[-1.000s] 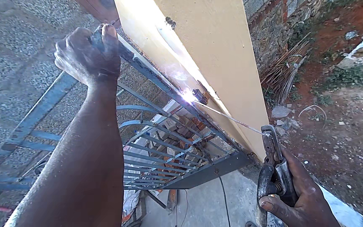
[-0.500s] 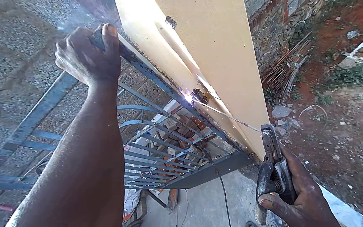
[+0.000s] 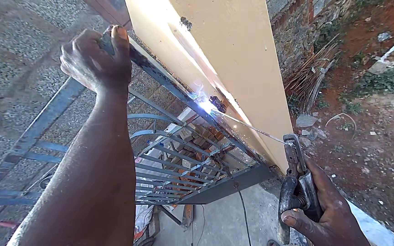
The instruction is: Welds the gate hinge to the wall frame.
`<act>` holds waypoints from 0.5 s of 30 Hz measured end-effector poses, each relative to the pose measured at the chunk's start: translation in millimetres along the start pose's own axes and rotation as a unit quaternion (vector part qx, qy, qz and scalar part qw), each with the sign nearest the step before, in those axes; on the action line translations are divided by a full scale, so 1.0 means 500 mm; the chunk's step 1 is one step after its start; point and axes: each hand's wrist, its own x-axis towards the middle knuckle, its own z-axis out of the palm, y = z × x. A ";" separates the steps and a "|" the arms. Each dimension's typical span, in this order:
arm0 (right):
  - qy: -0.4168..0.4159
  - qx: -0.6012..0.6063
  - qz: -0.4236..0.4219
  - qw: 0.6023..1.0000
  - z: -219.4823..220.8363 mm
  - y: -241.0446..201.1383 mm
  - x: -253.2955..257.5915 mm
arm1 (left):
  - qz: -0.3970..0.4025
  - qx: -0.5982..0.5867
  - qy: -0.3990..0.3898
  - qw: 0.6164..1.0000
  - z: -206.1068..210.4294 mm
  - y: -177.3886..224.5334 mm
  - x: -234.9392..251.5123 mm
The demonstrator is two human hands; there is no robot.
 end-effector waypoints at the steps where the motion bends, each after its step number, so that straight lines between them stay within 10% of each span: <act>1: 0.002 0.005 -0.002 1.000 0.001 0.002 0.001 | -0.001 0.002 -0.001 1.000 0.001 -0.001 0.001; 15: 0.009 0.005 0.004 1.000 0.005 0.008 0.003 | 0.016 -0.003 0.036 0.999 0.014 -0.010 0.002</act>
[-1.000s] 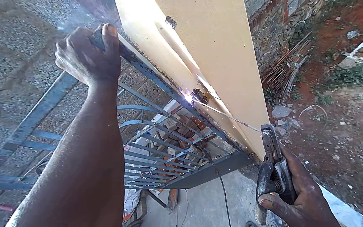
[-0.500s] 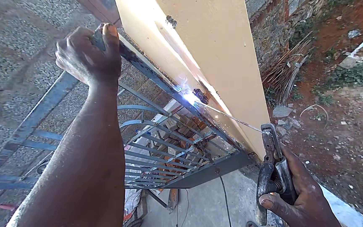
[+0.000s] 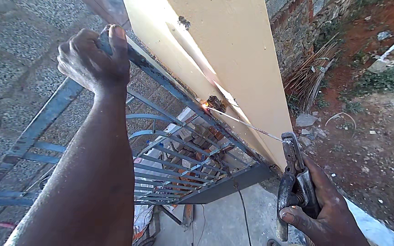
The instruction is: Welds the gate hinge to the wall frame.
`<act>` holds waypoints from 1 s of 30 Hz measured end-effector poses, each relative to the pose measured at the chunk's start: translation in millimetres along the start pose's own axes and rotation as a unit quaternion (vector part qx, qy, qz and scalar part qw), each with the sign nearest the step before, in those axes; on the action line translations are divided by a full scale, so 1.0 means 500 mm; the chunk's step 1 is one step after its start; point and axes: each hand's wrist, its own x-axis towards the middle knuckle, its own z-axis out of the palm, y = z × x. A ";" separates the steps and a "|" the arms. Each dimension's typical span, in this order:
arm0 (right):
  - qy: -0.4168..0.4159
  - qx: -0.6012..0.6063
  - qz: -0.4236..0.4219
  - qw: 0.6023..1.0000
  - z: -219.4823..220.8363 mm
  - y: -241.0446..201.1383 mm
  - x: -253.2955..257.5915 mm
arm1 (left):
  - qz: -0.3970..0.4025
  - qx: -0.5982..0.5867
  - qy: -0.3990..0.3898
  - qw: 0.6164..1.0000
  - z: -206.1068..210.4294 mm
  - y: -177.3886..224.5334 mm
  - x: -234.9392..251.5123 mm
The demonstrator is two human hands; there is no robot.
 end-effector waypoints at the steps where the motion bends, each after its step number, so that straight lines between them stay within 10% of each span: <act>1: 0.001 0.003 -0.002 1.000 0.000 0.002 0.000 | -0.001 -0.003 -0.003 1.000 -0.001 0.001 -0.001; 30: 0.002 0.026 -0.006 1.000 0.007 0.015 0.008 | -0.008 0.009 -0.011 1.000 -0.001 0.003 0.002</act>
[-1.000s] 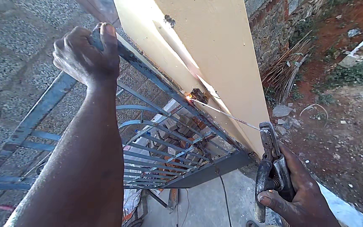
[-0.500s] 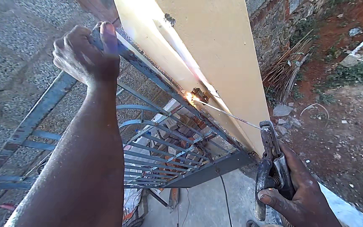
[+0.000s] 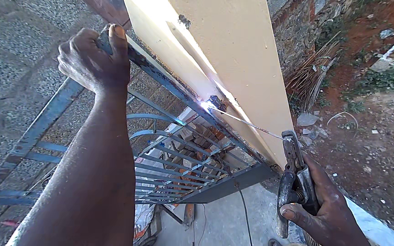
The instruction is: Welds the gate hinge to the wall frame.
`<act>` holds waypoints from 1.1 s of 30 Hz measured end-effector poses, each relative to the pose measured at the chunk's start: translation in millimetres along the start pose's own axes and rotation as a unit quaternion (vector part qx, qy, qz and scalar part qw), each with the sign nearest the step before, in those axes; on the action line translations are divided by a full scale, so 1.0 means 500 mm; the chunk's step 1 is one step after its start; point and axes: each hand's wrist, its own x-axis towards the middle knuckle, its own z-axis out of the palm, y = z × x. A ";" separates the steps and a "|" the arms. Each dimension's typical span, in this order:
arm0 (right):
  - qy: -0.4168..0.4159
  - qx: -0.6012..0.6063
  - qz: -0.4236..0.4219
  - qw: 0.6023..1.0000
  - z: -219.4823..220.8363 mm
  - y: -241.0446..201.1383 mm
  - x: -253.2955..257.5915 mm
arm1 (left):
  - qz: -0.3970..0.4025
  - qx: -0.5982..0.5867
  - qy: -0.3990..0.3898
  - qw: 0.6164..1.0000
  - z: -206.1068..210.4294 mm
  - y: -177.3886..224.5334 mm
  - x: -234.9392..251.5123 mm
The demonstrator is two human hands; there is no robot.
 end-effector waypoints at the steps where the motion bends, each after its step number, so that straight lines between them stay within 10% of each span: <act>1: 0.002 -0.002 0.001 1.000 0.000 0.001 0.000 | 0.000 0.001 -0.002 1.000 0.000 0.000 0.000; 33: 0.000 0.023 -0.008 1.000 0.010 0.009 0.012 | -0.011 0.001 -0.001 1.000 -0.002 0.003 -0.003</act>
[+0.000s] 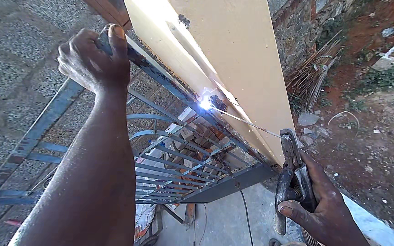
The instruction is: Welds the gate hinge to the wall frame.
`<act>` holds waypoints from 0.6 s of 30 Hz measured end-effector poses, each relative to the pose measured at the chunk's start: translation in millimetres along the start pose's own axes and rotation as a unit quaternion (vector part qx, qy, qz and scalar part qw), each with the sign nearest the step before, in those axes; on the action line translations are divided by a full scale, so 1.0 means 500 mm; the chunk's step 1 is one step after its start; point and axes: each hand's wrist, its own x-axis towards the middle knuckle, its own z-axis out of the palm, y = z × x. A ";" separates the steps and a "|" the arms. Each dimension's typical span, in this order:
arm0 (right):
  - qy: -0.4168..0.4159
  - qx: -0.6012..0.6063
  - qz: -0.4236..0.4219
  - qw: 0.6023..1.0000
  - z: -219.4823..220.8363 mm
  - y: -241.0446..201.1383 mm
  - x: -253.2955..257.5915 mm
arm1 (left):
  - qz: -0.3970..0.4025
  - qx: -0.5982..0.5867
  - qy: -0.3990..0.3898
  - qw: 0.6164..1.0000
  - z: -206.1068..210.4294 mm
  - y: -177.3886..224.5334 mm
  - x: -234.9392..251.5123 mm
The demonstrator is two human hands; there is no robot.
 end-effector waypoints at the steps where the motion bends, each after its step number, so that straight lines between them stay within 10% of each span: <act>1: 0.001 -0.001 0.000 1.000 0.000 0.000 0.000 | 0.002 -0.002 0.003 1.000 0.001 -0.001 0.000; 18: 0.002 -0.010 0.005 1.000 0.000 0.002 0.001 | 0.010 -0.003 0.005 1.000 0.009 -0.009 0.007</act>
